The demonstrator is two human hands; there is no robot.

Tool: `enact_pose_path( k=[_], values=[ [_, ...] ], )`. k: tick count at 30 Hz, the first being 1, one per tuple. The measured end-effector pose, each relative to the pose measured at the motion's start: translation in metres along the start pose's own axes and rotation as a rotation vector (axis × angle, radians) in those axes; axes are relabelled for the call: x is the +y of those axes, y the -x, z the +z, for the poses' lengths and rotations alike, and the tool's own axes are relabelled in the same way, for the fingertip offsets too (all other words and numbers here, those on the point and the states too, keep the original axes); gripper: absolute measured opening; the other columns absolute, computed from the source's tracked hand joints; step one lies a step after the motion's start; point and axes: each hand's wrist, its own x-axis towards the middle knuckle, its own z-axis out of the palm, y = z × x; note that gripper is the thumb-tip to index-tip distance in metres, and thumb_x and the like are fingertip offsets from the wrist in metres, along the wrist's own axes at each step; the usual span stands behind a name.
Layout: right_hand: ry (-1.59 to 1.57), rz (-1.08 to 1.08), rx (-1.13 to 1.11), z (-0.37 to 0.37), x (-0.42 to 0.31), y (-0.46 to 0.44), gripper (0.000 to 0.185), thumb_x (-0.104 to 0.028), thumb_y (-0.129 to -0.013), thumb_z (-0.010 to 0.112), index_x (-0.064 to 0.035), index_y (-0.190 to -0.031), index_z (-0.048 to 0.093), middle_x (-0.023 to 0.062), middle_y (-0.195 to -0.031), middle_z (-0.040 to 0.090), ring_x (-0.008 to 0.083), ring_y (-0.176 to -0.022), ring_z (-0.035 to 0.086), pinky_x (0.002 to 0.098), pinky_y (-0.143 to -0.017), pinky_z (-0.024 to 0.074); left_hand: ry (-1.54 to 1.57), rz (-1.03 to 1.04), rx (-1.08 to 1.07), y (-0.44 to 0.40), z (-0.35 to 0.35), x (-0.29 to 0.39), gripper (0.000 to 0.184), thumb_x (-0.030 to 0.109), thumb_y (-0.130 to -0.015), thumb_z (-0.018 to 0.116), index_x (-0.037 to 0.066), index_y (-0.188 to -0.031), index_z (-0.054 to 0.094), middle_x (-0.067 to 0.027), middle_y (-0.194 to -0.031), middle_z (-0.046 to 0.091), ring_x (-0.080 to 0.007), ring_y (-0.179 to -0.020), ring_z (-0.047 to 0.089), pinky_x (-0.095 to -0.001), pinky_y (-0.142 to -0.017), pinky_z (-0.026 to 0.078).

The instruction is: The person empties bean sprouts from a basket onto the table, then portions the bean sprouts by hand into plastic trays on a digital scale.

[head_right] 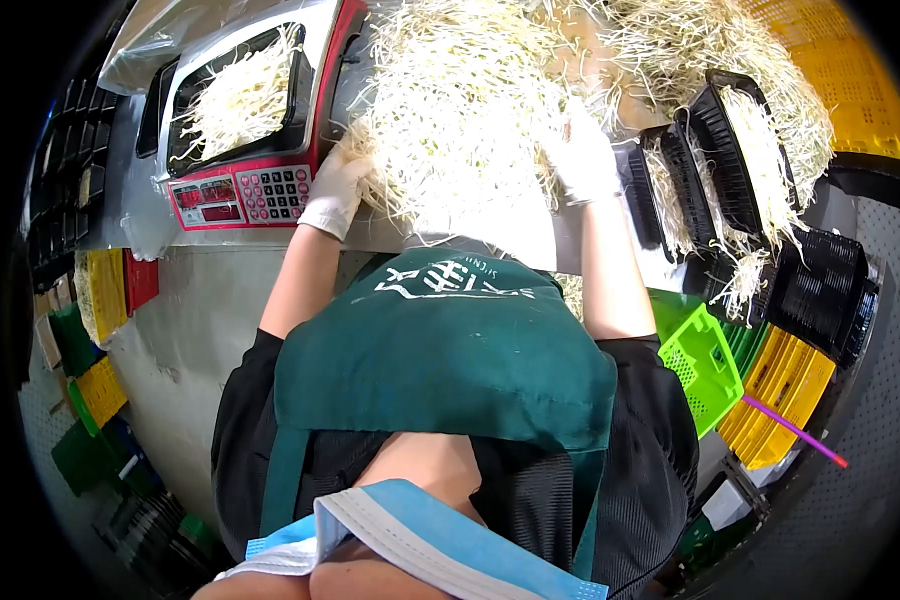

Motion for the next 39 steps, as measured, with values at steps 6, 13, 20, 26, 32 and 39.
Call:
enact_pose_path(
  k=[6, 13, 20, 26, 32, 39],
  values=[
    [0.227, -0.177, 0.091, 0.029, -0.055, 0.018, 0.073, -0.038, -0.078, 0.067, 0.0040, -0.131, 0.041, 0.0239, -0.126, 0.051, 0.0355, -0.115, 0.050, 0.0404, -0.099, 0.0388, 0.078, -0.077, 0.063, -0.003, 0.019, 0.008, 0.055, -0.005, -0.077, 0.044, -0.003, -0.132, 0.043, -0.0122, -0.120, 0.057, -0.0184, -0.106, 0.056, -0.0273, -0.090, 0.044],
    [-0.333, -0.197, -0.142, 0.000, -0.013, -0.010, 0.068, -0.027, -0.076, 0.070, 0.0050, -0.130, 0.043, 0.0128, -0.116, 0.060, 0.0257, -0.100, 0.059, 0.0354, -0.087, 0.0466, 0.018, -0.089, 0.084, -0.001, 0.008, 0.010, 0.054, -0.009, -0.076, 0.041, -0.001, -0.130, 0.045, -0.0149, -0.119, 0.055, -0.0204, -0.105, 0.058, -0.0278, -0.087, 0.048],
    [-0.914, 0.277, -0.302, -0.038, -0.036, 0.001, 0.065, -0.017, -0.076, 0.071, 0.0002, -0.133, 0.044, 0.0100, -0.127, 0.055, 0.0130, -0.103, 0.055, 0.0266, -0.088, 0.0445, -0.212, 0.134, 0.123, -0.026, 0.034, 0.002, 0.036, 0.018, -0.083, 0.056, -0.001, -0.113, 0.052, -0.0126, -0.098, 0.063, -0.0194, -0.090, 0.061, -0.0301, -0.079, 0.047],
    [0.179, -0.260, 0.014, 0.019, -0.042, 0.011, 0.088, -0.042, -0.068, 0.075, -0.0042, -0.138, 0.037, 0.0233, -0.133, 0.046, 0.0338, -0.124, 0.045, 0.0411, -0.103, 0.0350, -1.232, 0.802, 0.139, -0.034, 0.072, -0.011, 0.038, 0.021, -0.089, 0.055, 0.001, -0.120, 0.050, -0.0138, -0.108, 0.061, -0.0238, -0.091, 0.061, -0.0321, -0.081, 0.050],
    [-0.649, 0.054, -0.360, -0.017, 0.004, -0.018, 0.064, -0.034, -0.077, 0.070, 0.0016, -0.126, 0.050, 0.0131, -0.126, 0.056, 0.0231, -0.116, 0.053, 0.0344, -0.102, 0.0381, -0.012, 0.358, -0.018, -0.017, 0.059, 0.023, 0.036, 0.016, -0.089, 0.058, 0.001, -0.121, 0.049, -0.0109, -0.110, 0.058, -0.0179, -0.097, 0.059, -0.0303, -0.083, 0.048],
    [-0.500, -0.036, -0.435, -0.034, -0.041, 0.003, 0.067, -0.026, -0.072, 0.074, -0.0028, -0.129, 0.047, 0.0111, -0.124, 0.055, 0.0213, -0.115, 0.051, 0.0339, -0.098, 0.0396, -0.871, 0.175, -0.031, -0.004, 0.020, 0.016, 0.080, 0.034, -0.074, 0.073, 0.004, -0.135, 0.030, -0.0207, -0.125, 0.050, -0.0301, -0.111, 0.054, -0.0389, -0.095, 0.043]
  ],
)
